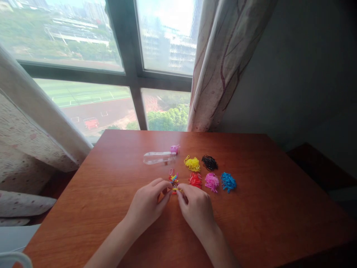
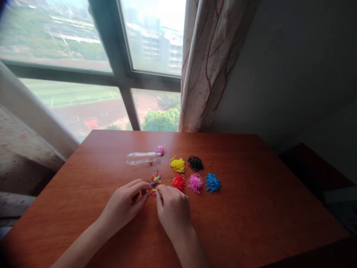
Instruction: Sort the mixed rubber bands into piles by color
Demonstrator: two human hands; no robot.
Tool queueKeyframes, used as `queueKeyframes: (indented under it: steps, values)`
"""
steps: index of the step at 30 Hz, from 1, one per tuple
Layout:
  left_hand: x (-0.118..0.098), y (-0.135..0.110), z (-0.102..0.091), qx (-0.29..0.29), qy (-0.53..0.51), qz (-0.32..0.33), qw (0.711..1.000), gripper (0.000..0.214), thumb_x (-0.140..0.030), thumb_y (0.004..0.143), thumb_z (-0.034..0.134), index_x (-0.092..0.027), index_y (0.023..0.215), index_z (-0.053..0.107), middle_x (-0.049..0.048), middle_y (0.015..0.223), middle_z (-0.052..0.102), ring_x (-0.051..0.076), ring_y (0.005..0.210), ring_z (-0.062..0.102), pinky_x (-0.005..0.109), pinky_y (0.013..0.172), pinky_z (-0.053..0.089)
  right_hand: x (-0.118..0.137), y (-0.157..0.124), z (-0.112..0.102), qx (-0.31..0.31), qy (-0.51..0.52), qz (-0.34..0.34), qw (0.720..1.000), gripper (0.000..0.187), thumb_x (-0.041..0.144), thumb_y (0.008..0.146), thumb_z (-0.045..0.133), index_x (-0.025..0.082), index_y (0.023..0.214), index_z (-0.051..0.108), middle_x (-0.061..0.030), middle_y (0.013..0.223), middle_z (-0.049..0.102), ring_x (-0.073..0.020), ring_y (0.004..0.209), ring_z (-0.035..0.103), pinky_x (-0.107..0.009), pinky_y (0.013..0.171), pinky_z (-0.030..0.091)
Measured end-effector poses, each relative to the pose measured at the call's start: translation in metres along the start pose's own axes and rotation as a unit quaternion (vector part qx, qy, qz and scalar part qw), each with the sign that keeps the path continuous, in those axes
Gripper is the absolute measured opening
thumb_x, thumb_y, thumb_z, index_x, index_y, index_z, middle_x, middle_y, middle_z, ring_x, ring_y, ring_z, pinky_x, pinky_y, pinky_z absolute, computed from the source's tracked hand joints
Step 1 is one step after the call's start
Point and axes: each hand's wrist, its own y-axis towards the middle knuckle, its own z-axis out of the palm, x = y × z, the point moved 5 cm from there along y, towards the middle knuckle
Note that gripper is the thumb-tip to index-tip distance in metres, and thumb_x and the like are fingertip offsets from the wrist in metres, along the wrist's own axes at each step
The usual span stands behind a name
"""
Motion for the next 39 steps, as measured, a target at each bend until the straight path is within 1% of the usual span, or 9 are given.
queueKeyframes:
  steps: [4, 8, 10, 12, 16, 20, 24, 32, 39]
  values:
    - [0.001, 0.000, 0.001, 0.008, 0.015, -0.003, 1.000, 0.017, -0.024, 0.092, 0.048, -0.025, 0.098, 0.064, -0.0010, 0.085, 0.065, 0.012, 0.072, 0.060, 0.020, 0.063, 0.042, -0.008, 0.007, -0.012, -0.013, -0.016, 0.005, 1.000, 0.015, 0.018, 0.092, 0.054, 0.022, 0.090, 0.068, 0.0003, 0.075, 0.069, -0.0146, 0.069, 0.063, -0.023, 0.065, 0.035]
    - [0.000, -0.001, 0.000, 0.024, 0.053, 0.002, 0.998, 0.020, -0.024, 0.093, 0.045, -0.026, 0.098, 0.064, -0.0009, 0.091, 0.067, 0.012, 0.072, 0.062, 0.022, 0.063, 0.042, -0.033, 0.029, -0.038, -0.048, -0.078, 0.047, 0.995, 0.012, 0.020, 0.090, 0.057, 0.022, 0.092, 0.069, 0.0000, 0.077, 0.071, -0.0147, 0.068, 0.063, -0.023, 0.064, 0.035]
    - [0.000, -0.002, 0.000, 0.034, 0.072, -0.001, 0.997, 0.021, -0.023, 0.093, 0.044, -0.027, 0.098, 0.064, -0.0009, 0.092, 0.068, 0.013, 0.073, 0.063, 0.023, 0.064, 0.042, -0.045, 0.043, -0.048, -0.044, -0.117, 0.075, 0.989, 0.012, 0.021, 0.091, 0.058, 0.023, 0.094, 0.069, 0.0004, 0.080, 0.072, -0.0146, 0.069, 0.064, -0.023, 0.062, 0.034]
    - [0.000, -0.002, 0.000, 0.043, 0.086, -0.006, 0.995, 0.022, -0.023, 0.093, 0.043, -0.027, 0.098, 0.064, -0.0008, 0.093, 0.068, 0.014, 0.074, 0.064, 0.024, 0.064, 0.042, -0.054, 0.058, -0.052, -0.022, -0.163, 0.101, 0.981, 0.012, 0.024, 0.091, 0.058, 0.025, 0.093, 0.070, 0.0003, 0.081, 0.072, -0.0147, 0.070, 0.064, -0.024, 0.059, 0.033]
    - [0.000, -0.002, -0.001, 0.055, 0.109, -0.015, 0.992, 0.021, -0.024, 0.093, 0.042, -0.027, 0.097, 0.063, -0.0004, 0.093, 0.068, 0.015, 0.076, 0.065, 0.024, 0.063, 0.041, -0.059, 0.080, -0.046, 0.035, -0.230, 0.124, 0.965, 0.014, 0.027, 0.094, 0.056, 0.026, 0.095, 0.070, -0.0017, 0.083, 0.073, -0.0156, 0.074, 0.066, -0.024, 0.059, 0.033]
    - [0.001, -0.002, -0.001, 0.070, 0.122, -0.025, 0.990, 0.020, -0.024, 0.094, 0.042, -0.026, 0.094, 0.061, 0.0000, 0.093, 0.068, 0.017, 0.078, 0.065, 0.025, 0.064, 0.041, -0.058, 0.086, -0.037, 0.066, -0.268, 0.126, 0.953, 0.017, 0.029, 0.096, 0.053, 0.026, 0.099, 0.069, -0.0039, 0.087, 0.073, -0.0173, 0.077, 0.067, -0.024, 0.062, 0.036]
    - [0.002, -0.003, -0.002, 0.079, 0.129, -0.032, 0.988, 0.019, -0.024, 0.094, 0.042, -0.025, 0.093, 0.060, 0.0003, 0.094, 0.067, 0.018, 0.079, 0.066, 0.026, 0.065, 0.041, -0.058, 0.084, -0.034, 0.075, -0.279, 0.125, 0.949, 0.018, 0.031, 0.097, 0.052, 0.026, 0.098, 0.069, -0.0046, 0.086, 0.073, -0.0181, 0.077, 0.068, -0.024, 0.062, 0.037]
    - [0.001, -0.002, 0.000, 0.085, 0.130, -0.034, 0.987, 0.018, -0.024, 0.094, 0.041, -0.025, 0.094, 0.060, 0.0010, 0.095, 0.068, 0.018, 0.082, 0.066, 0.026, 0.066, 0.042, -0.056, 0.082, -0.035, 0.087, -0.284, 0.127, 0.946, 0.018, 0.030, 0.096, 0.054, 0.026, 0.103, 0.070, -0.0070, 0.091, 0.073, -0.0193, 0.079, 0.069, -0.025, 0.063, 0.040]
    - [0.001, -0.002, 0.000, 0.095, 0.133, -0.040, 0.986, 0.018, -0.025, 0.094, 0.041, -0.025, 0.093, 0.059, 0.0013, 0.096, 0.067, 0.018, 0.081, 0.066, 0.026, 0.066, 0.042, -0.054, 0.079, -0.039, 0.074, -0.265, 0.122, 0.954, 0.016, 0.030, 0.095, 0.055, 0.027, 0.100, 0.070, -0.0040, 0.087, 0.073, -0.0175, 0.076, 0.068, -0.024, 0.061, 0.037]
